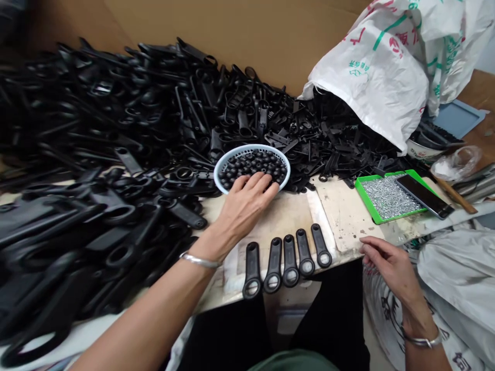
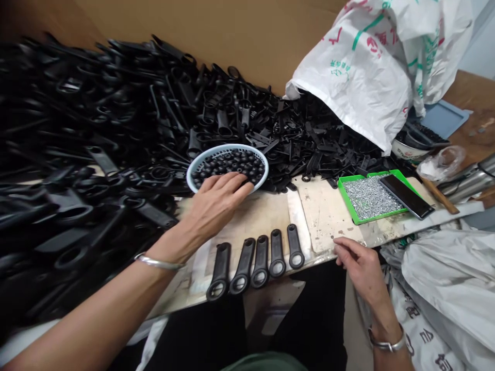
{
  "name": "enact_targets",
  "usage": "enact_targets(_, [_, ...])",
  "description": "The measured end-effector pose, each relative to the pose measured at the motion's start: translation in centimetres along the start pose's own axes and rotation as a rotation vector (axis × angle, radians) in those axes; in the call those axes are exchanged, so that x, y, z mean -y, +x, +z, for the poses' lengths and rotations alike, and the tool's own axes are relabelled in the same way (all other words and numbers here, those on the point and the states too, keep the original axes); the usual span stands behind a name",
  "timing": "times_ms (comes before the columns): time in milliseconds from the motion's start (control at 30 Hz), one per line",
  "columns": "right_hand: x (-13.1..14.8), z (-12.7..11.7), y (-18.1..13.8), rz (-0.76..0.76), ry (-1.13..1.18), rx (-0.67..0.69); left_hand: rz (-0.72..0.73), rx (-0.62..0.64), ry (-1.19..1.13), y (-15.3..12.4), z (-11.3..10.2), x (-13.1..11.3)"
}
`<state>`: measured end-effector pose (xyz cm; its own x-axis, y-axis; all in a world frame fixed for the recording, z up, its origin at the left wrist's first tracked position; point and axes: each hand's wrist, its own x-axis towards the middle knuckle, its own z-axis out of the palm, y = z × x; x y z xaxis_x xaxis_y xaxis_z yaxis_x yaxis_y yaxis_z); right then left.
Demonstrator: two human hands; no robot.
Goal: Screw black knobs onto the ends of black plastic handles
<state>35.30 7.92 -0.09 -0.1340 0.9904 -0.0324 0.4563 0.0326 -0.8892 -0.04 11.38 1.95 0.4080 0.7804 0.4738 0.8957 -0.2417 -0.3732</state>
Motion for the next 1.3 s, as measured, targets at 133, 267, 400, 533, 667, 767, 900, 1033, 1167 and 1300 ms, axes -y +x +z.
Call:
enact_targets(133, [0.6, 0.6, 0.5, -0.041, 0.006, -0.001, 0.002, -0.03, -0.103, -0.6, 1.7, 0.2])
enact_targets(267, [0.4, 0.5, 0.3, -0.013, 0.032, -0.008, -0.027, -0.113, -0.23, -2.1, 2.9, 0.9])
enact_targets(400, [0.2, 0.2, 0.1, 0.005, 0.038, -0.03, -0.052, -0.208, -0.343, -2.8, 3.2, 1.8])
enact_targets(533, [0.2, 0.3, -0.1, 0.011, 0.057, -0.049, -0.027, -0.296, -0.381, -2.4, 2.2, 1.9])
enact_targets(667, [0.3, 0.7, -0.3, 0.0, 0.067, -0.035, 0.008, -0.398, -0.432, -1.2, -0.3, 0.7])
enact_targets(767, [0.8, 0.7, -0.3, -0.027, 0.115, -0.048, 0.088, -0.443, -0.471, 0.0, -2.8, -1.0])
enact_targets(900, [1.7, 0.5, 0.1, -0.102, 0.251, -0.102, 0.177, -0.487, -0.519, 1.7, -4.9, -4.2])
enact_targets(1033, [1.8, 0.3, 1.2, -0.133, 0.389, -0.076, 0.244, -0.393, -0.563, 3.4, -5.0, -7.8])
enact_targets(1167, [1.1, 0.6, 3.1, -0.066, 0.472, -0.115, 0.316, -0.265, -0.553, 5.1, -3.6, -10.6])
enact_targets(1300, [0.5, 1.3, 5.2, -0.004, 0.467, -0.171, 0.344, -0.145, -0.513, 6.3, -2.3, -11.8])
